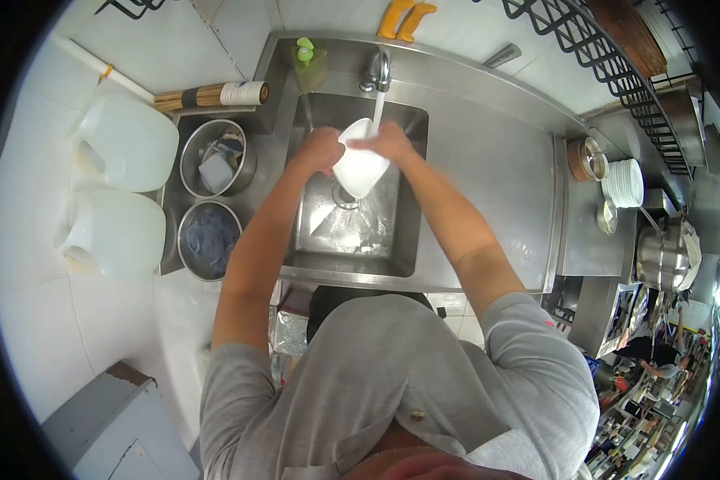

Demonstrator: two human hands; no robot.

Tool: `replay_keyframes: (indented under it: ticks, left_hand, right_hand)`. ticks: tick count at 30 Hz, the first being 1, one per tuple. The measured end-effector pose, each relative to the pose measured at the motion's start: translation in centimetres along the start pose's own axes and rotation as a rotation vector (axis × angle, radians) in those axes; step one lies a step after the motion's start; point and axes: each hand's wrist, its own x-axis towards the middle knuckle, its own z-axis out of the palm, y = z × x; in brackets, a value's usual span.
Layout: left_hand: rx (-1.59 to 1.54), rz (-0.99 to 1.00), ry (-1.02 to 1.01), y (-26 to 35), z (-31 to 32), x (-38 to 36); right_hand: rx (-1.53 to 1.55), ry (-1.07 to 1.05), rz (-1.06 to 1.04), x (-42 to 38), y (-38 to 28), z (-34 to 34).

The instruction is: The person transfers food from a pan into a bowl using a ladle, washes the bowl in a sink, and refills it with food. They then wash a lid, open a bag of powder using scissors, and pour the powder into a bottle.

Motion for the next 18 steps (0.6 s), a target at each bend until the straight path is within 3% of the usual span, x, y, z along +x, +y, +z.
replay_keyframes:
  ticks: [2,4,7,10,11,13,17,18]
  left_hand:
    - [-0.138,0.010,0.053,-0.5,0.1,0.1]
    - [-0.065,0.048,0.051,-2.0,0.2,0.8]
    - [0.040,0.066,0.131,-3.4,0.5,0.9]
    - [0.258,0.066,0.268,-5.2,2.0,2.3]
    - [0.348,0.066,0.313,-6.2,3.1,3.1]
    - [0.245,0.019,0.260,-7.4,5.1,4.6]
    - [0.092,0.022,0.264,-8.8,9.9,7.0]
    - [0.214,0.135,0.203,-11.8,11.9,9.8]
  right_hand:
    - [0.161,-0.092,0.067,-0.9,1.1,0.6]
    - [0.255,-0.129,0.052,-1.6,2.5,1.1]
    - [-0.144,-0.069,0.034,-1.4,3.6,0.7]
    - [-0.111,0.167,-0.105,-0.6,2.2,2.4]
    - [0.208,0.082,-0.034,-0.3,1.7,2.8]
    - [0.845,-0.086,0.113,-0.1,-0.1,3.0]
    - [0.616,-0.043,0.296,-1.1,-3.8,1.3]
    - [0.583,-0.203,0.301,-1.1,-3.6,0.2]
